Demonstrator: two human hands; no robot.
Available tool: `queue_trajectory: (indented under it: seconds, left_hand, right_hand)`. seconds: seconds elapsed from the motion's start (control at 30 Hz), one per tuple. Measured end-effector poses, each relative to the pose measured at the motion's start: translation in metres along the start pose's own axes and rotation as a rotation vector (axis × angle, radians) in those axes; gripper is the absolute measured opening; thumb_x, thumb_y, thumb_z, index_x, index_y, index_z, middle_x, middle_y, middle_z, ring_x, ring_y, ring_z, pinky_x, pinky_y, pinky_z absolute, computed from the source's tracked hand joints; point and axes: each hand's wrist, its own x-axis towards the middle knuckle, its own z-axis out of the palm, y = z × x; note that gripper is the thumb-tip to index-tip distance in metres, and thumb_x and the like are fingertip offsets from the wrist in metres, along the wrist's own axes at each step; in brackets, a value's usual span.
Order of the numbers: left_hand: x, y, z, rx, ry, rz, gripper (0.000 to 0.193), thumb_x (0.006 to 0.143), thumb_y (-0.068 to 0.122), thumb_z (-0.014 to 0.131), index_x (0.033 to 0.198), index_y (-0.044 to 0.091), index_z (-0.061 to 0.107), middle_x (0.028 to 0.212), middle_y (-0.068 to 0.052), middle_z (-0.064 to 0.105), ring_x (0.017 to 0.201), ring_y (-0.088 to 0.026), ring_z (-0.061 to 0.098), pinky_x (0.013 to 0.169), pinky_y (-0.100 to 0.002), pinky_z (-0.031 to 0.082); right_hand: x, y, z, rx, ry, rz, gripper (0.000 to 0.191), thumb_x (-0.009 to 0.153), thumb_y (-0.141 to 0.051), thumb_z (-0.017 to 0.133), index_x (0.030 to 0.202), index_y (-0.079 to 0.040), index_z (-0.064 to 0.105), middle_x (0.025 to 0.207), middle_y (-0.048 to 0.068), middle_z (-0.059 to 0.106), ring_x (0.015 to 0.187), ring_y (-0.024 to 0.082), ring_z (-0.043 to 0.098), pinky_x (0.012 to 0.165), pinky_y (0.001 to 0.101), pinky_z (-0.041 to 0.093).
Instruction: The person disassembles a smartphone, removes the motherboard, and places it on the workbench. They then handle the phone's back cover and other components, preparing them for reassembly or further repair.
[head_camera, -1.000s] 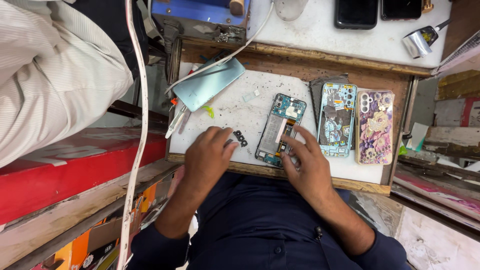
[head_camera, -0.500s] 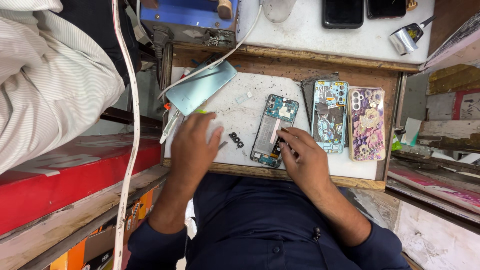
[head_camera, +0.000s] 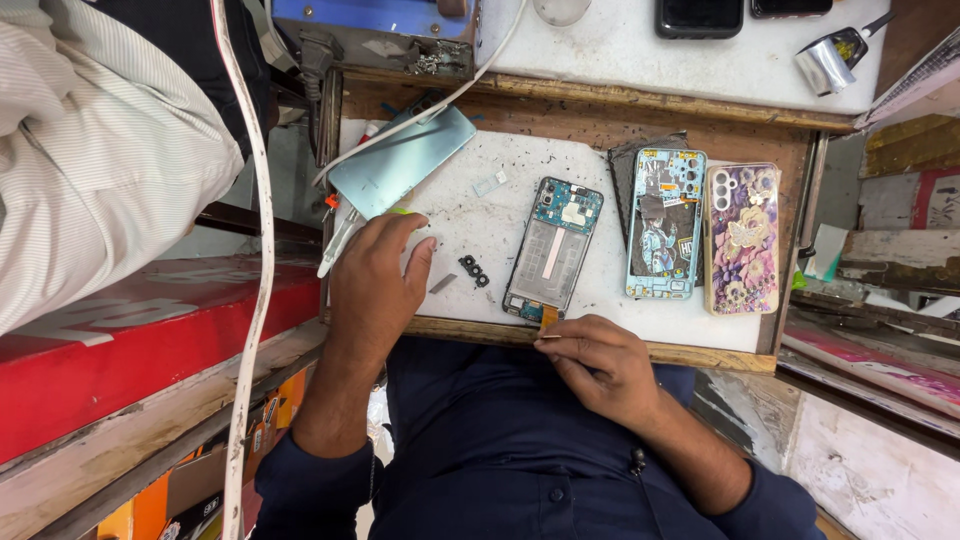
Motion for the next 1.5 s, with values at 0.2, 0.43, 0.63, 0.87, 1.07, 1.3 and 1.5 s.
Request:
queue_trajectory:
  seconds: [0.2, 0.43, 0.63, 0.87, 1.07, 1.3, 1.5]
  left_hand:
    - [-0.010, 0.004, 0.018, -0.067, -0.058, 0.135, 0.028, 0.092, 0.020, 0.077, 0.116, 0.008, 0.071, 0.114, -0.012, 0.072, 0.101, -0.031, 0.071, 0.086, -0.041, 0.058]
    - [-0.031, 0.039, 0.045, -0.102, -0.289, 0.211, 0.035, 0.087, 0.025, 0.079, 0.116, 0.010, 0.070, 0.094, -0.008, 0.070, 0.084, -0.028, 0.071, 0.070, -0.040, 0.057]
    - [-0.028, 0.052, 0.049, -0.042, -0.340, 0.157, 0.031, 0.089, 0.028, 0.078, 0.115, 0.012, 0.070, 0.089, -0.008, 0.067, 0.077, -0.028, 0.070, 0.064, -0.042, 0.057]
    - [0.011, 0.062, 0.081, -0.095, -0.110, 0.375, 0.031, 0.091, 0.017, 0.073, 0.122, 0.013, 0.071, 0.105, -0.007, 0.066, 0.092, -0.027, 0.069, 0.071, -0.041, 0.059]
    - [0.021, 0.063, 0.100, 0.026, -0.100, 0.412, 0.029, 0.087, 0.015, 0.075, 0.116, 0.014, 0.076, 0.100, -0.008, 0.063, 0.084, -0.026, 0.067, 0.061, -0.038, 0.057]
    - [0.016, 0.058, 0.102, 0.079, -0.041, 0.496, 0.038, 0.082, 0.009, 0.076, 0.120, 0.010, 0.075, 0.103, -0.008, 0.061, 0.083, -0.023, 0.063, 0.062, -0.034, 0.057]
    - [0.013, 0.053, 0.101, 0.077, -0.047, 0.562, 0.046, 0.080, 0.006, 0.074, 0.126, 0.005, 0.071, 0.108, -0.011, 0.060, 0.085, -0.024, 0.060, 0.066, -0.035, 0.056]
  right_hand:
    - [-0.001, -0.001, 0.000, -0.011, 0.085, -0.020, 0.023, 0.085, 0.005, 0.073, 0.107, -0.003, 0.076, 0.115, 0.012, 0.074, 0.103, 0.023, 0.075, 0.087, 0.0305, 0.061]
    - [0.002, 0.000, -0.003, 0.144, 0.338, 0.326, 0.021, 0.098, 0.007, 0.057, 0.115, 0.002, 0.068, 0.146, 0.020, 0.057, 0.103, 0.019, 0.073, 0.088, 0.0282, 0.065]
    - [0.009, -0.006, -0.007, -0.082, 0.174, 0.387, 0.027, 0.093, 0.002, 0.066, 0.119, -0.002, 0.071, 0.141, 0.015, 0.061, 0.094, 0.016, 0.074, 0.075, 0.0280, 0.061]
    - [0.019, -0.005, 0.002, -0.290, 0.065, 0.285, 0.039, 0.083, -0.005, 0.076, 0.121, -0.003, 0.071, 0.138, 0.016, 0.062, 0.079, 0.022, 0.068, 0.073, 0.0344, 0.057]
    - [0.014, 0.002, 0.006, -0.319, 0.098, 0.199, 0.035, 0.083, -0.006, 0.076, 0.117, -0.002, 0.073, 0.139, 0.016, 0.062, 0.089, 0.023, 0.068, 0.084, 0.0365, 0.057]
    - [0.013, 0.006, 0.006, -0.257, 0.094, 0.228, 0.032, 0.085, -0.006, 0.075, 0.117, -0.002, 0.074, 0.139, 0.016, 0.063, 0.089, 0.021, 0.069, 0.085, 0.0351, 0.057]
    - [0.013, 0.005, 0.006, -0.249, 0.101, 0.219, 0.031, 0.086, -0.006, 0.075, 0.116, -0.003, 0.074, 0.137, 0.016, 0.064, 0.088, 0.021, 0.070, 0.085, 0.0352, 0.057]
